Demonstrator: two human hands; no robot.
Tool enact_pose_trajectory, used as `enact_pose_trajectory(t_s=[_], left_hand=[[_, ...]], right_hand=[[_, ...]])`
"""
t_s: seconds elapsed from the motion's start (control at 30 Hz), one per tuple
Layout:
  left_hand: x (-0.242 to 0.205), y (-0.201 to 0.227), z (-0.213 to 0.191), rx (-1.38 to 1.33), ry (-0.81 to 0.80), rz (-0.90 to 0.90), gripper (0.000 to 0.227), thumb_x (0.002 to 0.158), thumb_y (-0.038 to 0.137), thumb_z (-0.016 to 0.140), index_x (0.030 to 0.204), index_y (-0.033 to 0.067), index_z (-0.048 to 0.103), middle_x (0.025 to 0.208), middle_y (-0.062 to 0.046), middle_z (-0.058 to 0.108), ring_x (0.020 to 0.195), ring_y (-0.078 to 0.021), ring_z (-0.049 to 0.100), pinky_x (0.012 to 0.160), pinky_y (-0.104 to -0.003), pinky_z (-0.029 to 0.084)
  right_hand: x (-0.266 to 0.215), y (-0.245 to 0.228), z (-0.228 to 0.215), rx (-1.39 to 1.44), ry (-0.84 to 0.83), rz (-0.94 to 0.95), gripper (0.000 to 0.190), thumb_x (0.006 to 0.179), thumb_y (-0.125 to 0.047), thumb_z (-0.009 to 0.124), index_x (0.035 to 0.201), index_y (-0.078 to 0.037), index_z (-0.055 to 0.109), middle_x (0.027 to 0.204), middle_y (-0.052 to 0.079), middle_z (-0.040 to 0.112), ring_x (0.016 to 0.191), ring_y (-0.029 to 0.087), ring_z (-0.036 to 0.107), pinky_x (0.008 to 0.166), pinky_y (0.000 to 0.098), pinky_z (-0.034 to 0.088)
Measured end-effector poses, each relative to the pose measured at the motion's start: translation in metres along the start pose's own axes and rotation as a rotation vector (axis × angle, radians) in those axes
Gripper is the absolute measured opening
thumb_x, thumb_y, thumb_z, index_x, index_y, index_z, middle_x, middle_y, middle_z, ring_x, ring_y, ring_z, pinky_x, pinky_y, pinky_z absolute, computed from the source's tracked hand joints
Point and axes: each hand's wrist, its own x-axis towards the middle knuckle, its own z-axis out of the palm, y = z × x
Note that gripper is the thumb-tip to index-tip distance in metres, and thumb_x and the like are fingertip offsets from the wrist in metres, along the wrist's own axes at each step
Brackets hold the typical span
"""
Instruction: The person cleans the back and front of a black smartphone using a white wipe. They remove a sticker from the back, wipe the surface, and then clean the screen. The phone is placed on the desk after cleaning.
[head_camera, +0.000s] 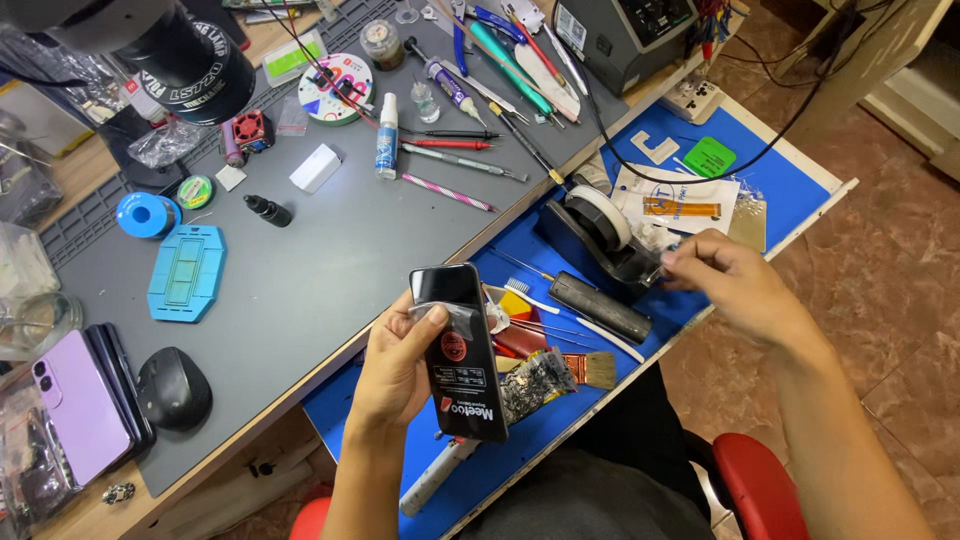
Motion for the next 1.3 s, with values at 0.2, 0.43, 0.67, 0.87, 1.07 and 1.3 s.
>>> enact_pose_trajectory(t_s=[0.2,0.43,0.67,0.87,1.07,1.3], left_hand=[[0.002,0.005,-0.004,-0.03,-0.064,0.0,0.055,0.092,0.022,0.075,0.135,-0.0078,0.059,0.104,-0.026,0.076,0.094,-0.0385,0.079,0.079,-0.041,0.066],[-0.002,0.008,-0.02,-0.083,-0.017,-0.09,0.059,0.089,0.025,0.077,0.136,-0.0071,0.061,0.105,-0.022,0.079,0.096,-0.0361,0.079,0.076,-0.038,0.065],[-0.019,0.022,-0.016,0.042,-0.062,0.055,0.05,0.092,0.025,0.075,0.132,-0.0038,0.064,0.103,-0.016,0.077,0.088,-0.0274,0.077,0.078,-0.036,0.065],[-0.044,0.017,0.014,0.512,0.073,0.172,0.036,0.099,0.017,0.065,0.131,0.0022,0.064,0.107,-0.009,0.076,0.094,-0.0159,0.073,0.082,-0.028,0.062],[-0.052,-0.024,0.004,0.84,0.28,0.252,0.013,0.091,0.005,0.063,0.083,0.009,0.055,0.063,-0.001,0.052,0.06,-0.0147,0.037,0.054,-0.036,0.034],[-0.074,0.002,-0.004,0.621,0.34,0.519,0.011,0.099,0.002,0.059,0.109,0.0013,0.064,0.086,-0.004,0.066,0.073,-0.0108,0.054,0.063,-0.029,0.047]], right_hand=[[-0.017,-0.004,0.007,-0.308,0.052,-0.015,0.031,0.096,-0.036,0.067,0.102,-0.008,0.081,0.141,0.001,0.067,0.13,0.016,0.061,0.113,0.0331,0.039],[-0.012,0.011,0.004,-0.42,0.074,-0.139,0.026,0.102,-0.027,0.069,0.092,-0.008,0.082,0.097,0.0,0.073,0.089,0.015,0.063,0.086,0.0303,0.044],[-0.049,-0.053,0.017,-0.709,0.216,-0.243,0.02,0.106,-0.021,0.064,0.113,-0.012,0.08,0.116,0.002,0.08,0.103,0.021,0.072,0.088,0.0365,0.053],[-0.055,-0.129,0.104,-0.408,0.197,-1.014,0.055,0.111,-0.032,0.041,0.151,0.005,0.045,0.152,0.025,0.055,0.142,0.039,0.053,0.123,0.05,0.042],[-0.044,-0.174,0.234,-0.38,0.203,-1.42,0.082,0.108,-0.07,0.023,0.162,-0.01,0.029,0.165,0.02,0.042,0.157,0.043,0.047,0.133,0.0625,0.041],[-0.034,-0.18,0.27,-0.43,0.233,-1.525,0.086,0.104,-0.076,0.015,0.163,-0.016,0.029,0.162,0.021,0.046,0.156,0.046,0.048,0.134,0.0647,0.036]])
